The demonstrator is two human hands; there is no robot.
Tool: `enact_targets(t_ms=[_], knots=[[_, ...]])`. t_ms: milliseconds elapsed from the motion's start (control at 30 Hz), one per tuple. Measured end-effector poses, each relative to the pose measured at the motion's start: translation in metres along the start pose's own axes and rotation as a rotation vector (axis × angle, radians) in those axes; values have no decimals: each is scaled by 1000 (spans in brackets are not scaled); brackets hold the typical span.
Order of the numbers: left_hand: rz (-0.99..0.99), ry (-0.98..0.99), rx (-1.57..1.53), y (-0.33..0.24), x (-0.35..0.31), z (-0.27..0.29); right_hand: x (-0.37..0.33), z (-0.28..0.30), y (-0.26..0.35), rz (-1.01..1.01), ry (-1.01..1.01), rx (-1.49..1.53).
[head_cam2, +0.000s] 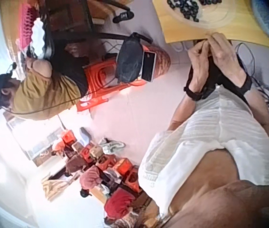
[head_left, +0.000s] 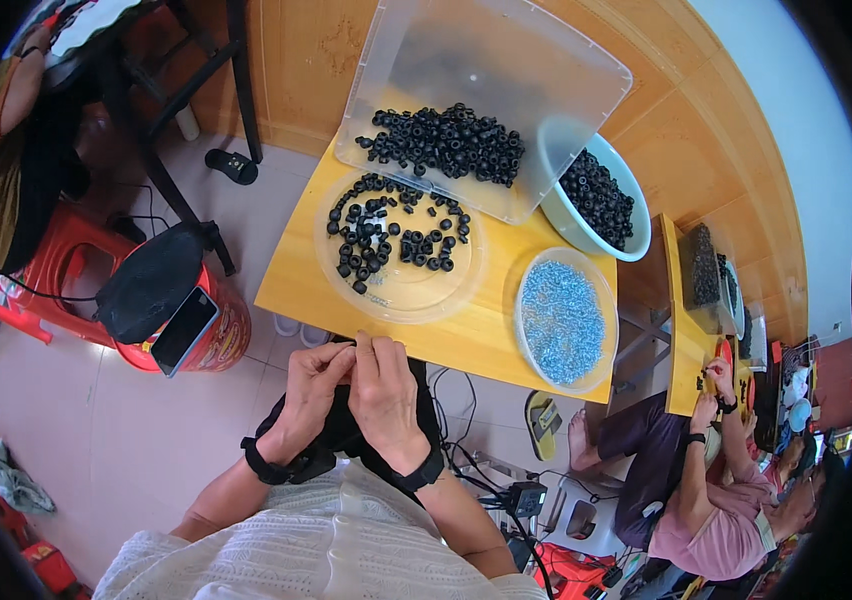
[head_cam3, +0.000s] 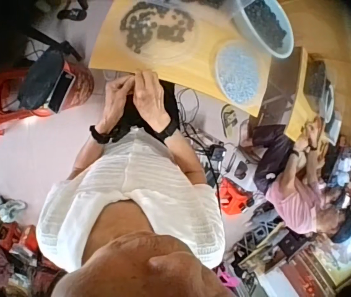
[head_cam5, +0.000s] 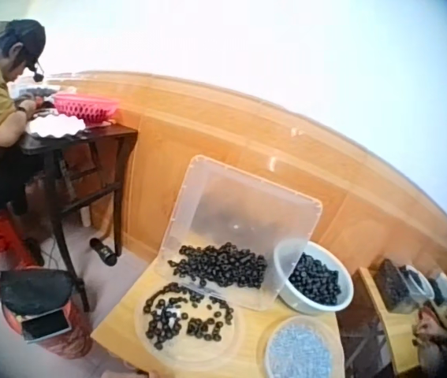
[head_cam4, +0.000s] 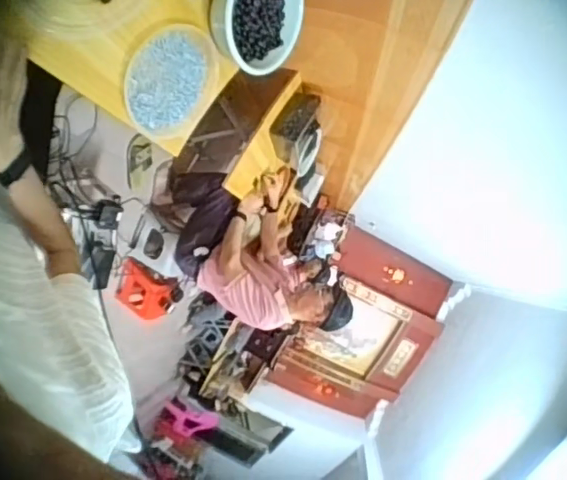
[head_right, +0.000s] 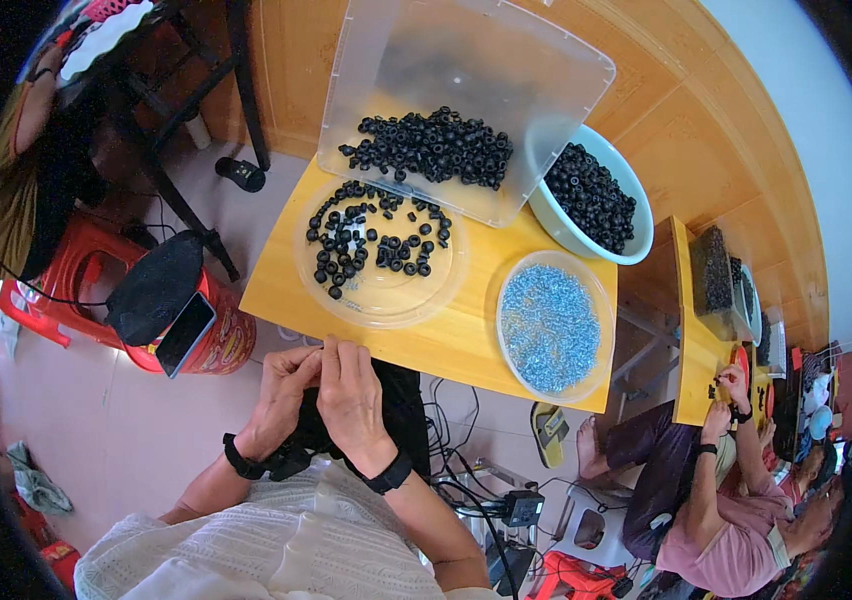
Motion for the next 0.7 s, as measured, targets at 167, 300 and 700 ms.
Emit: enact_targets(t_ms=[167, 300, 700], knots=[[16, 41, -21, -4, 2, -1, 10, 11, -8, -37, -21, 238], [40, 111, -108, -7, 5, -6, 16, 12, -13, -41, 87, 262], [154, 200, -101, 13, 2, -4, 10, 10, -10, -12, 135, 86]])
Point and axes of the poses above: each hand's wrist, its own x-axis towards the middle knuckle, its own z-axis out of the back of the hand, y = z × x, the point moved 7 cm from there along x, towards the middle knuckle, and after that the axes turned 15 degrees about -z, right-handed, at the moved point
